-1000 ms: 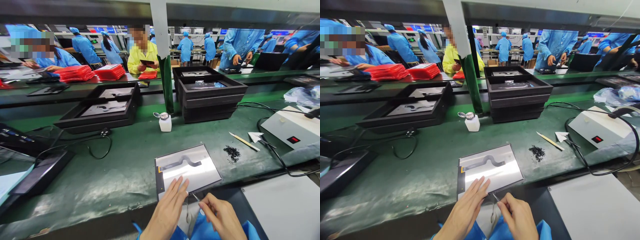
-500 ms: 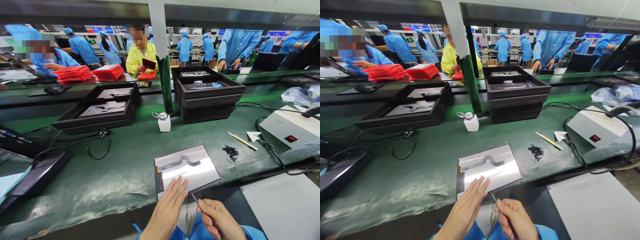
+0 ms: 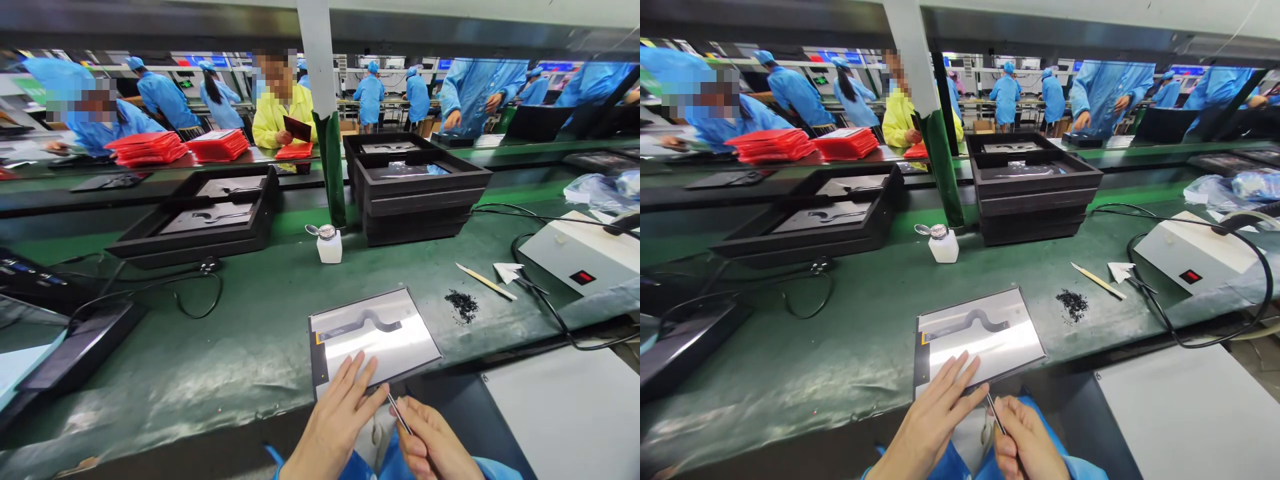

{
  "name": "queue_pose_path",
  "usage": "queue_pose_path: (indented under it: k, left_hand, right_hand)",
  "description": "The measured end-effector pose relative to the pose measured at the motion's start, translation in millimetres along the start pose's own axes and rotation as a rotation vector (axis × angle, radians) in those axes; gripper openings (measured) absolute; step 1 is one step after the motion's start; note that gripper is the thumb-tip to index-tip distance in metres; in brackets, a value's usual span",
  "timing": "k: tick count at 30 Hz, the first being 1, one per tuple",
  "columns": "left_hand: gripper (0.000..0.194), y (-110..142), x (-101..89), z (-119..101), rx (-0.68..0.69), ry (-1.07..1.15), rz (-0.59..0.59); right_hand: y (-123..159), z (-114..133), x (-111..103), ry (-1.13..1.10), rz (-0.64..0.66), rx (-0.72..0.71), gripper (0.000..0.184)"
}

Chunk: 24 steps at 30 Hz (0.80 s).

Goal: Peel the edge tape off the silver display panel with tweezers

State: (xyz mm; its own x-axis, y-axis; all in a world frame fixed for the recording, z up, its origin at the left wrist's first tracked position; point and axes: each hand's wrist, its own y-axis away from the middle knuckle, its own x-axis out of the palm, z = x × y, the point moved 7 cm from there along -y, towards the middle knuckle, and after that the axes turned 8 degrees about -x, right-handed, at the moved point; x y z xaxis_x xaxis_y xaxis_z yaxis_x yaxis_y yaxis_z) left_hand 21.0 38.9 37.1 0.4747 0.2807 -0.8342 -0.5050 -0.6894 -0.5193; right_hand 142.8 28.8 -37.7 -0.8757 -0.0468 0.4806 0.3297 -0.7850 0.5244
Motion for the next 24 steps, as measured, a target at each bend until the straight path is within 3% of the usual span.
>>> queue_pose_path:
  k: [5, 12, 16, 24]
  left_hand:
    - [0.044, 1.3, 1.1, 0.1, -0.003, -0.011, 0.006]
    - [0.053, 2.8, 3.0, 4.5, -0.114, -0.008, 0.034]
    - [0.053, 5.5, 5.6, 4.9, -0.119, 0.021, 0.050]
    - [0.050, 4.6, 5.7, 5.0, -0.104, 0.029, 0.019]
  right_hand:
    - [-0.8, 10.6, -6.4, 0.224, -0.016, -0.226, 0.056]
    - [3.5, 12.6, -13.4, 0.341, -0.067, -0.276, 0.055]
    - [13.3, 23.8, -20.3, 0.628, -0.149, -0.410, 0.051]
    - [21.6, 39.1, -10.8, 1.144, -0.108, -0.756, 0.033]
